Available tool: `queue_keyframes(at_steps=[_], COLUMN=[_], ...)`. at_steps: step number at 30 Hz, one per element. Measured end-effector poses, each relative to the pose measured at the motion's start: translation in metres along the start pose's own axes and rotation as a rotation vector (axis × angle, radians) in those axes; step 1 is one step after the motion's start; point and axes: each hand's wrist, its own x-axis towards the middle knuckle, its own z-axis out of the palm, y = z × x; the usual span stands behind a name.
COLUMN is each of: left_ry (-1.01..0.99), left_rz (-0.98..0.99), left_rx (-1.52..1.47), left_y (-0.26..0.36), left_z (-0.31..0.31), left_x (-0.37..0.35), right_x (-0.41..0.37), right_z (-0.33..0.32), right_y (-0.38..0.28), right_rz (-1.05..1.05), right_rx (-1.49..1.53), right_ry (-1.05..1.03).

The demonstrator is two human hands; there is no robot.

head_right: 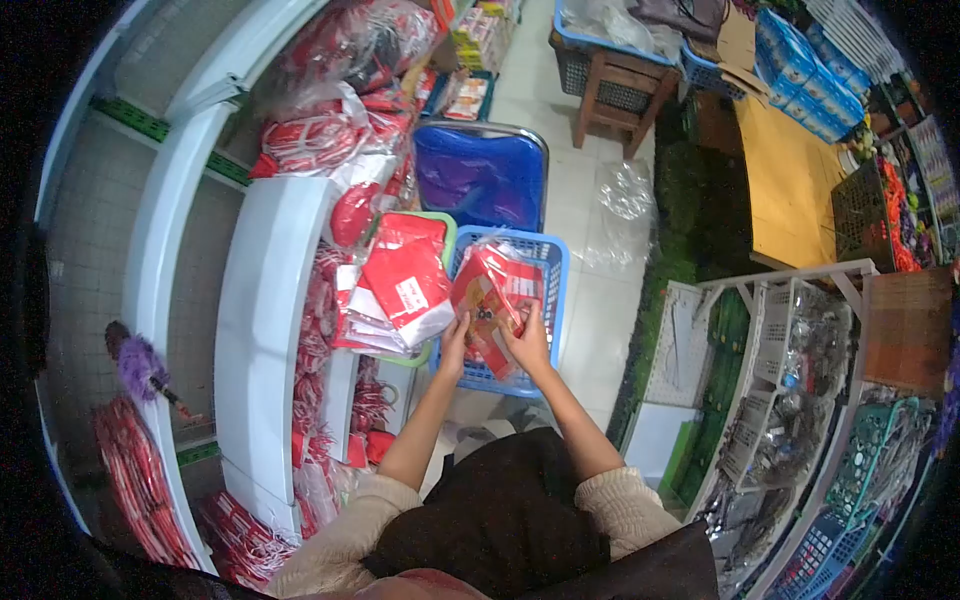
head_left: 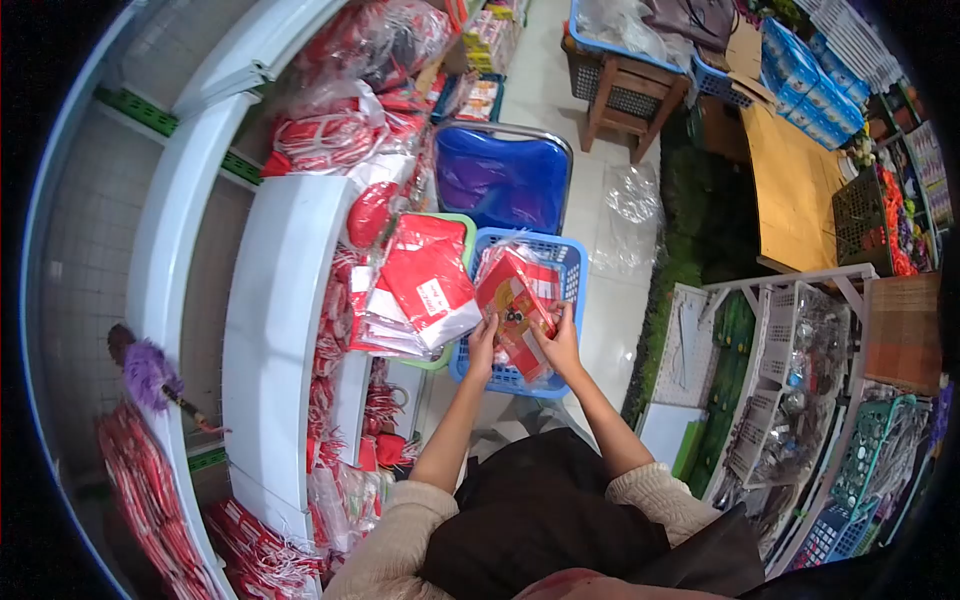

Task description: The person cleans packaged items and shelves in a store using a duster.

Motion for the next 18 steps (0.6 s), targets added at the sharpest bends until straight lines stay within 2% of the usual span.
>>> queue_keyframes(at_steps=[5, 8, 9, 12, 13, 16, 18], left_ry=[0.089, 0.084, 0.063, 0.098, 0.068, -0.042, 0.023], left_rz=[0.476, 0.456, 0.453, 0.554, 0.626, 0.653, 0.738], left_rx=[-0.027, -0.141, -0.158, -0.274, -0.301, -0.499, -0.448], left_y=[0.076, 0.123, 0.135, 0.165, 0.174, 0.195, 0.204], left_z=[-0.018, -0.028, -0.034, -0.05, -0.058, -0.08, -0.094], left_x=[-0.038, -0.074, -0.086, -0.119, -0.132, -0.168, -0.184], right_x=[0.008, 0.0, -0.004, -0.011, -0.014, -0.029, -0.038], right_z=[0.0, 0.018, 0.022, 0.036, 0.044, 0.053, 0.062], right_y=[-0.077, -0.107, -0.125, -0.162, -0.174, -0.209, -0.23], right_rz=[0.028, -0.211, -0.168, -0.33, -0.458, -0.416, -0.464], right_rx=[-0.333, -0.214, -0.163, -0.072, -0.024, 0.075, 0.166], right_ry=[-0.199, -0.11, -0.129, -0.115, -0.042, -0.148, -0.171])
